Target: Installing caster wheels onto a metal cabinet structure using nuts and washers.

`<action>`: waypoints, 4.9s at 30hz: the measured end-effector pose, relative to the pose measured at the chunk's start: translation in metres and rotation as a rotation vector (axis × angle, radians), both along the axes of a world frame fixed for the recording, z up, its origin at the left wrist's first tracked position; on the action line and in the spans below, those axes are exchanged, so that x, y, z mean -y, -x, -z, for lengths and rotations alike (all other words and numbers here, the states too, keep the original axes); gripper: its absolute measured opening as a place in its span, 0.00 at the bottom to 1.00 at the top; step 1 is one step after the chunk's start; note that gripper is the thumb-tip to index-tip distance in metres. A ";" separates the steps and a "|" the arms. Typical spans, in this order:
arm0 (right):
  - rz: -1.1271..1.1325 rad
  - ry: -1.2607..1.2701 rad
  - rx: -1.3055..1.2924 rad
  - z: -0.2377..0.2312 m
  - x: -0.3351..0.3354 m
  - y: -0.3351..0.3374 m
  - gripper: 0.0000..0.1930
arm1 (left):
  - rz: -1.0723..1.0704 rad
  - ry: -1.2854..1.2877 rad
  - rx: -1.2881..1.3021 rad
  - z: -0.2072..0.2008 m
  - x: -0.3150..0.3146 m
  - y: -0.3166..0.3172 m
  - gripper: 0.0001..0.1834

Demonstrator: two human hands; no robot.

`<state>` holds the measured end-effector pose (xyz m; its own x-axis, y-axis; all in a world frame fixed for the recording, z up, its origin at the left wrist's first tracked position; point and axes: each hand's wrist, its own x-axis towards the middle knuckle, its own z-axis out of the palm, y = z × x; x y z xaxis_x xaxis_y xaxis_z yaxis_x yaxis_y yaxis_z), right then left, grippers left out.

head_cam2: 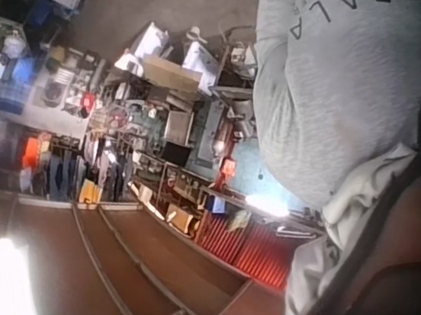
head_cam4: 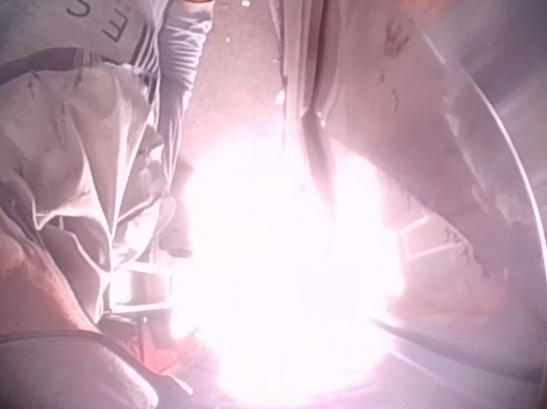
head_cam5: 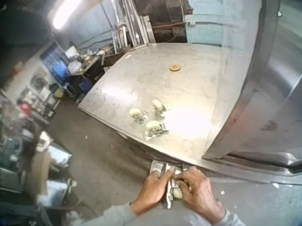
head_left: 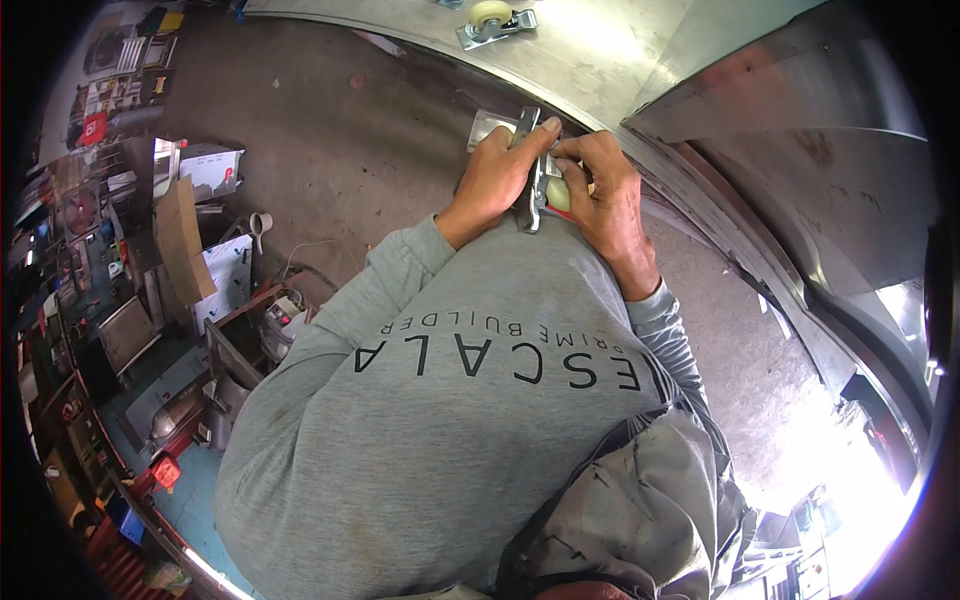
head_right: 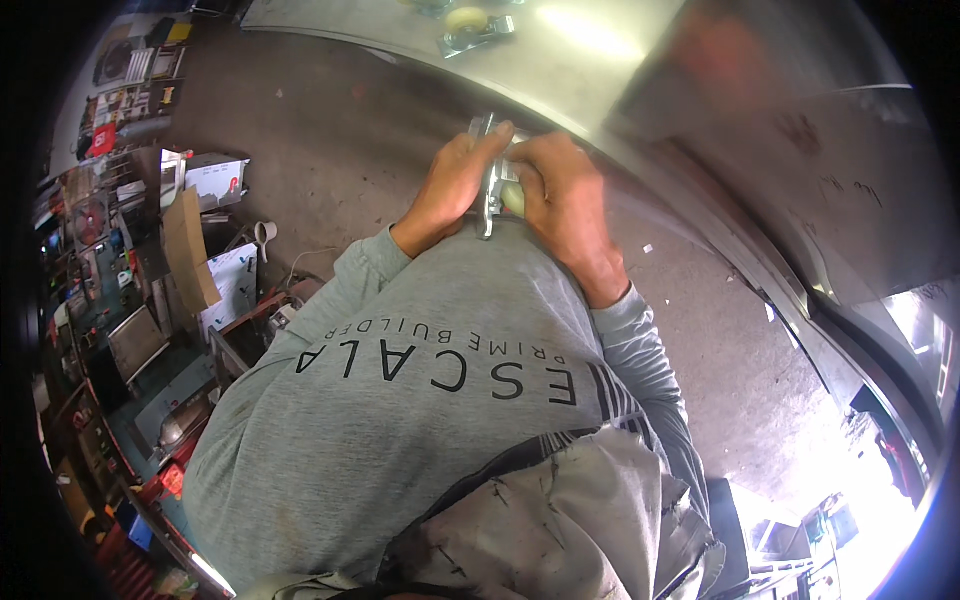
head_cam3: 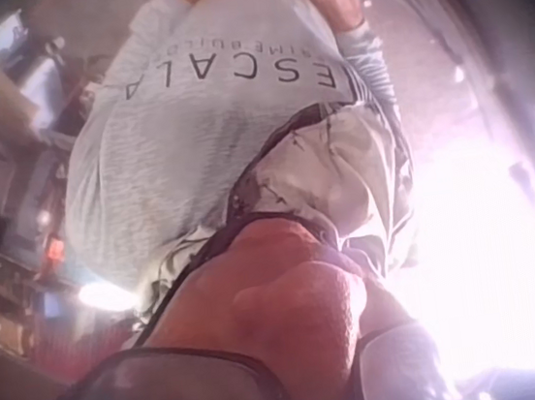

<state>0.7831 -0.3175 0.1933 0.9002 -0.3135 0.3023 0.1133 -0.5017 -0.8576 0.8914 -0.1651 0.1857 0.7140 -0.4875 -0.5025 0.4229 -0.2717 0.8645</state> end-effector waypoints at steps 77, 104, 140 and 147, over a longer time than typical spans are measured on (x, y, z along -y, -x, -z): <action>-0.002 0.191 0.023 -0.006 0.024 0.036 0.17 | 0.211 -0.230 0.112 0.010 0.033 0.021 0.47; 0.073 0.248 -0.079 -0.010 0.011 0.015 0.08 | 0.370 -0.195 0.277 0.005 0.016 -0.017 0.45; 0.747 -0.819 -0.120 0.175 0.023 -0.181 0.30 | 0.297 -0.237 0.618 0.076 -0.004 -0.261 0.54; 0.918 0.068 -0.461 0.136 0.017 -0.186 0.41 | 0.343 -0.392 0.859 0.112 0.020 -0.295 0.64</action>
<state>0.9694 -0.3348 0.0575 0.3548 -0.9345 0.0304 -0.6715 -0.2773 -0.6871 1.1869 -0.1846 0.0742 0.7622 -0.6453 -0.0517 -0.4568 -0.5926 0.6635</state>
